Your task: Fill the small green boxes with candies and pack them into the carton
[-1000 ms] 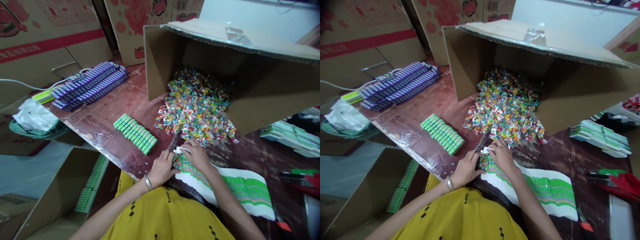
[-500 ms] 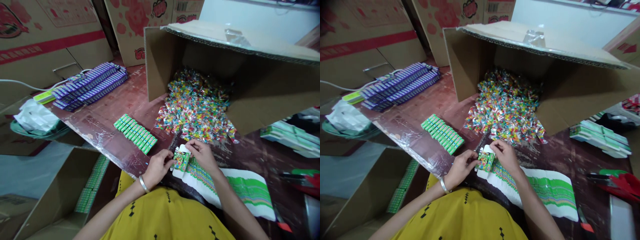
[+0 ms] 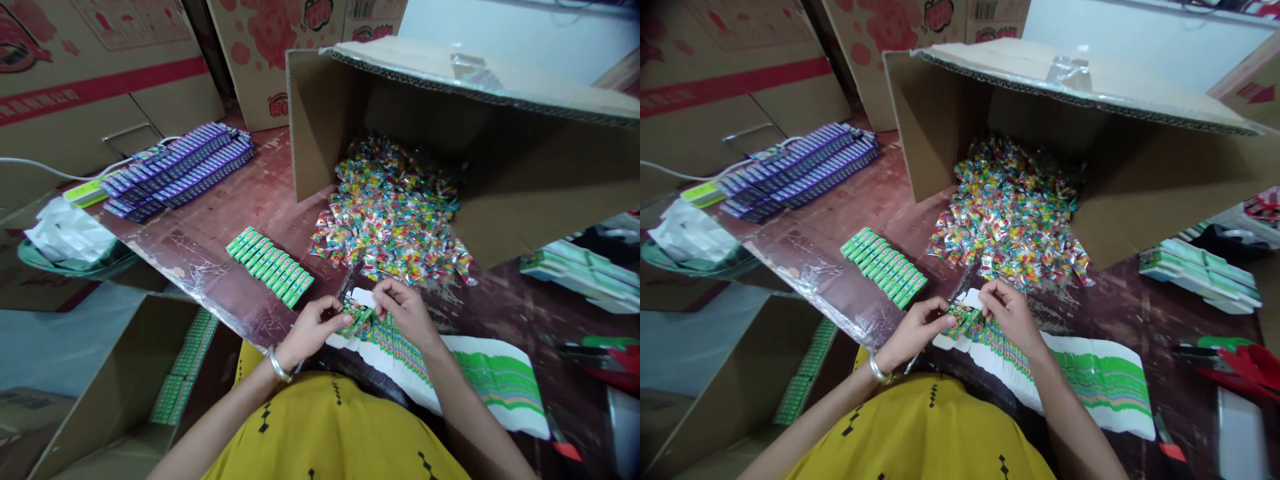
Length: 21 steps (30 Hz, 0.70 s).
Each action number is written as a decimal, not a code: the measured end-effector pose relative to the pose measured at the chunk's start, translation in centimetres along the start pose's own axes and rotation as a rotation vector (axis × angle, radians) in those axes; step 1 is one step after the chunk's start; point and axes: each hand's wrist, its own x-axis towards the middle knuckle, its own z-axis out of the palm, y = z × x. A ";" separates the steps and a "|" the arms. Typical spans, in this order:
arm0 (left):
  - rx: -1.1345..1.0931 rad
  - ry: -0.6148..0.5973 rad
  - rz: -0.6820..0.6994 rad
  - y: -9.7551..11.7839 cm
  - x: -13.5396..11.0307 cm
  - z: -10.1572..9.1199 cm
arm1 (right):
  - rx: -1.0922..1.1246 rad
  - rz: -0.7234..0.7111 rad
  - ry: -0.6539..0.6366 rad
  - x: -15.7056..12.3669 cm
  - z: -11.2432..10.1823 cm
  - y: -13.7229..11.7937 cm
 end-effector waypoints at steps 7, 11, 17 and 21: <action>-0.693 -0.347 -0.200 0.1 -0.5 0.1 | 0.039 -0.041 -0.042 0.1 1.0 -1.0; -0.713 -0.278 -0.176 -0.2 -0.2 0.5 | -0.114 -0.114 0.071 -0.1 1.1 -1.4; -0.715 -0.267 -0.132 -0.5 0.3 -0.4 | -0.377 -0.256 -0.111 -1.2 1.4 -2.1; -0.663 -0.282 -0.150 -0.4 0.1 -0.6 | -0.276 -0.112 -0.272 -1.4 1.4 -2.6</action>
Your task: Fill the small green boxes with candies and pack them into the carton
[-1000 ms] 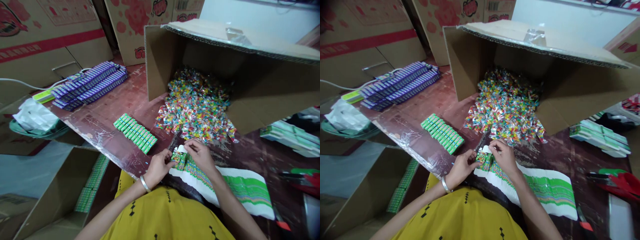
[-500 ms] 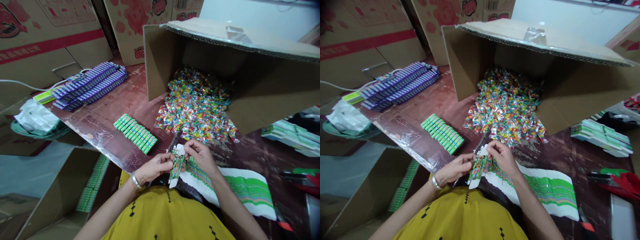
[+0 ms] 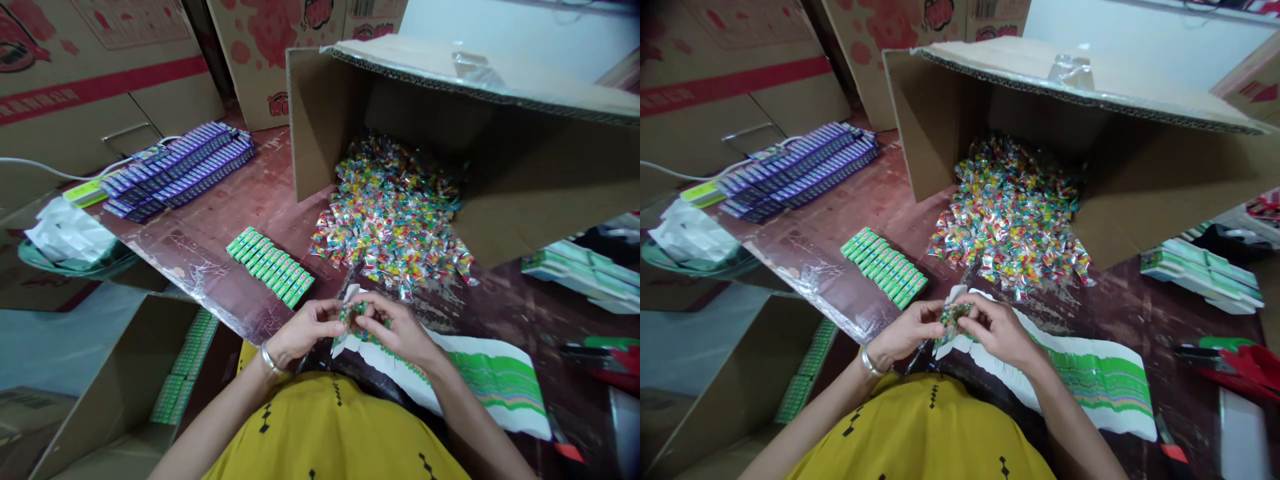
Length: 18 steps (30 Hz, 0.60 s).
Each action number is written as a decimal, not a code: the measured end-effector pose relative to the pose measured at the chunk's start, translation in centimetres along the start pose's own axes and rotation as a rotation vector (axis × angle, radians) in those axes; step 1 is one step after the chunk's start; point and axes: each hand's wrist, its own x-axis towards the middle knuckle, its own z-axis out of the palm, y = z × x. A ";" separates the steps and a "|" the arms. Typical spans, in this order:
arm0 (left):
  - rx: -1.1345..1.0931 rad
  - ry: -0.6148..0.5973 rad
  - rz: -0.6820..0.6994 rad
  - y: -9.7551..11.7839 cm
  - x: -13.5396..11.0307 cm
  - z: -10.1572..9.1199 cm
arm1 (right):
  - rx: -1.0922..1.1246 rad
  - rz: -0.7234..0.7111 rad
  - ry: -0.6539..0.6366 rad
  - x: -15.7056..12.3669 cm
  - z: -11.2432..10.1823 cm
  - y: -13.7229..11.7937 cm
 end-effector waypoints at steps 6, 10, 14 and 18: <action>0.108 0.044 -0.048 0.0 -0.2 0.5 | 0.204 0.191 -0.223 0.1 -1.0 0.3; 0.188 0.212 0.078 -0.1 0.0 0.7 | 0.283 0.132 0.179 0.3 0.3 0.9; 0.291 0.409 0.229 -0.7 0.3 1.2 | 0.272 0.129 0.278 0.5 2.7 1.8; 0.352 0.562 0.338 -1.0 0.3 1.9 | 0.373 0.136 0.452 0.7 4.2 1.9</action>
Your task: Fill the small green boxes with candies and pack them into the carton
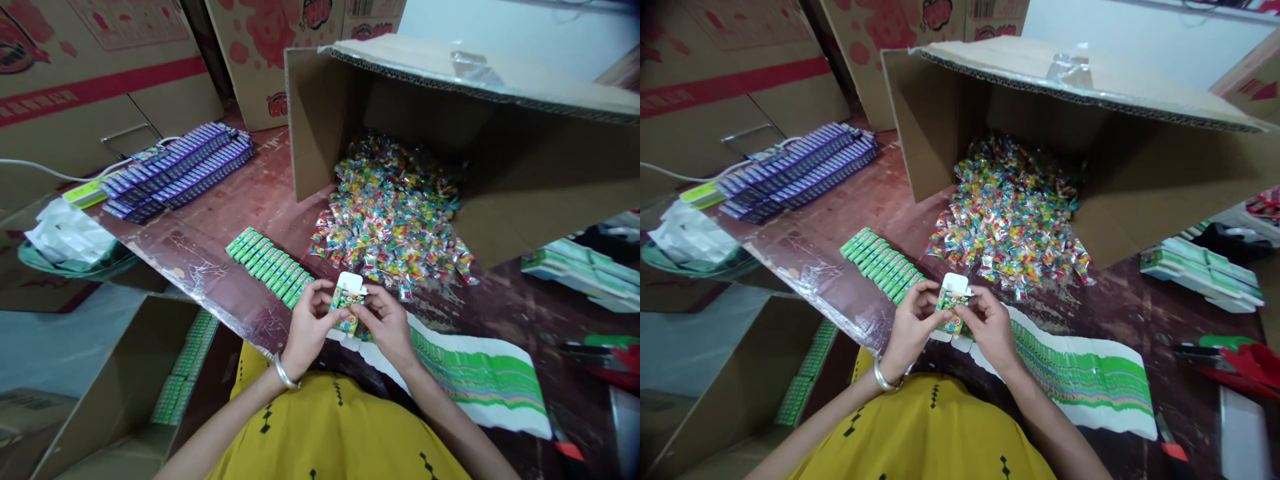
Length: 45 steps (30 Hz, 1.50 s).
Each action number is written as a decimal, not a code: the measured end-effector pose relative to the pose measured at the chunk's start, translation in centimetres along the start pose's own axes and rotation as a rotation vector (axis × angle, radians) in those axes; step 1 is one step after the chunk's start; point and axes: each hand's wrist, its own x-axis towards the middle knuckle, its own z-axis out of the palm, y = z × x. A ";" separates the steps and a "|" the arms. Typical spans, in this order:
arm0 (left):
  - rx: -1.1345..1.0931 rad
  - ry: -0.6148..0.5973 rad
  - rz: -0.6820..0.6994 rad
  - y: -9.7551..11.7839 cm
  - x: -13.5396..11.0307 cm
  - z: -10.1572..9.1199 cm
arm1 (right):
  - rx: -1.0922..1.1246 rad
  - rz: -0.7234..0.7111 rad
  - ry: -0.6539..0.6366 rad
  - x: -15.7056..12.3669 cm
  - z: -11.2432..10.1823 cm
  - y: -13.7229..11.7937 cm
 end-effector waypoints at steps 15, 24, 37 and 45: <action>0.123 -0.211 -0.024 0.2 0.1 -1.1 | -0.115 -0.172 0.028 0.3 0.5 0.6; 0.009 -0.112 -0.001 0.4 -0.1 -0.4 | 0.059 -0.158 -0.039 1.2 0.4 -0.7; 0.131 -0.266 -0.037 1.0 -0.2 -1.3 | 0.039 0.095 -0.252 2.9 -1.9 -0.9; 0.095 -0.186 -0.037 0.3 -0.3 -1.2 | -0.159 -0.071 -0.314 1.6 -1.5 -1.7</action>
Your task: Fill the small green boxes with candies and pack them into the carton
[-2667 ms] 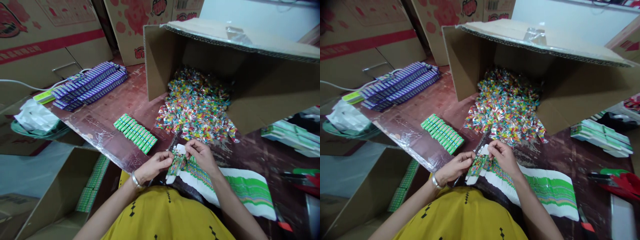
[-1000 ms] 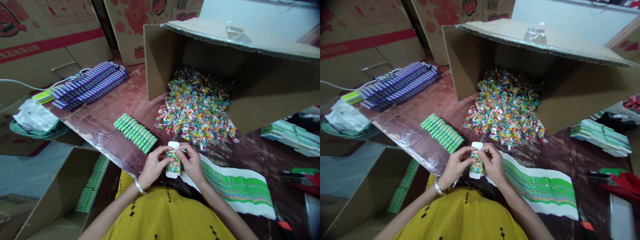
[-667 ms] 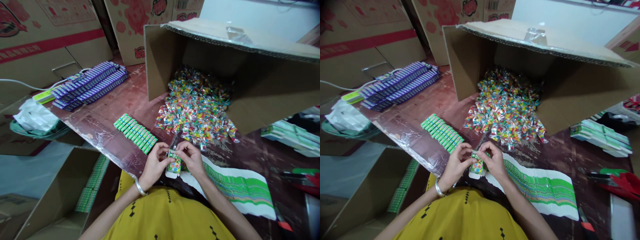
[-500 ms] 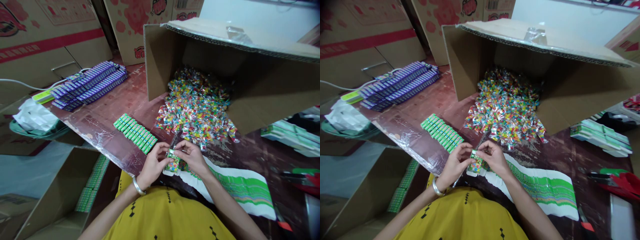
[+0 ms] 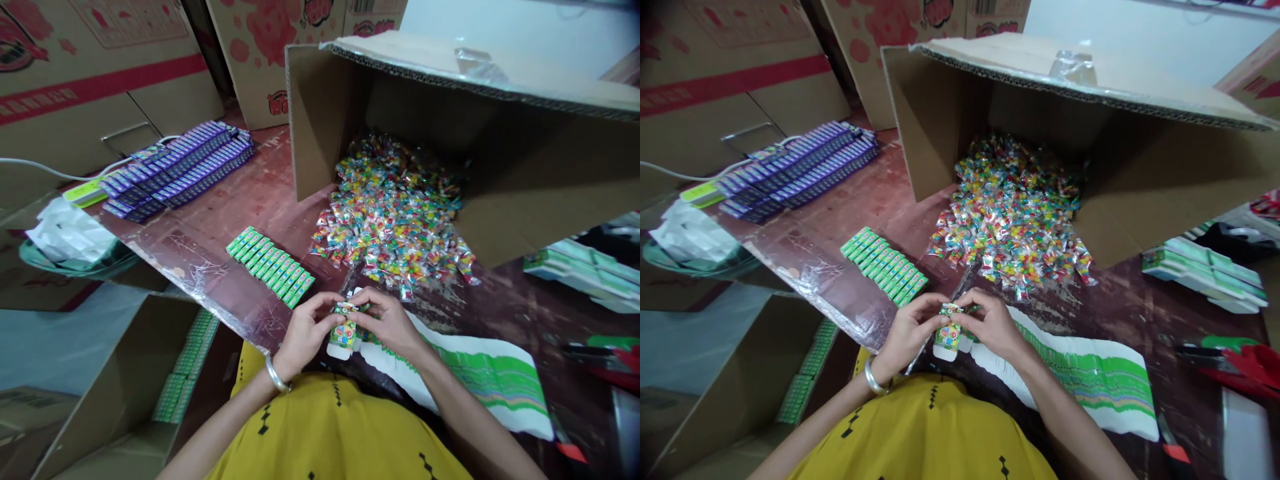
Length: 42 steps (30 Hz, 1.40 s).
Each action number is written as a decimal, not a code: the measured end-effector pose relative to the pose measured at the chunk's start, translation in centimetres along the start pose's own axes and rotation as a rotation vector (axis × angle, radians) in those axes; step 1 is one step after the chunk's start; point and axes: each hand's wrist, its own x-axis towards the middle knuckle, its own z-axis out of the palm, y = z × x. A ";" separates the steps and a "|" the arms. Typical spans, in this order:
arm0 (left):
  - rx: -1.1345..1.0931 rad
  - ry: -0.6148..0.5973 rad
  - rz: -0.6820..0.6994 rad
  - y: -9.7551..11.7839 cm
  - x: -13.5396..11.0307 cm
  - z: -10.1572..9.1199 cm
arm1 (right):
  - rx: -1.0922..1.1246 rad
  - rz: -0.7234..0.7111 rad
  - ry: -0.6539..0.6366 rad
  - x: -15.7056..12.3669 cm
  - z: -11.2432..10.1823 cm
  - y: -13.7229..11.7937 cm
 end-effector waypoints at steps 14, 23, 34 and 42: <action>-0.067 0.045 -0.117 0.5 0.2 -0.2 | -1.153 0.034 0.115 4.3 -5.0 4.9; -0.129 0.022 -0.212 1.3 0.1 -1.1 | -1.243 0.075 0.005 5.5 -4.6 4.2; -0.147 -0.030 -0.190 0.9 0.1 -0.7 | -1.136 0.024 0.098 7.3 -5.3 4.4; -0.090 -0.051 -0.152 0.6 0.0 -1.0 | -1.003 0.032 0.138 8.3 -5.1 5.0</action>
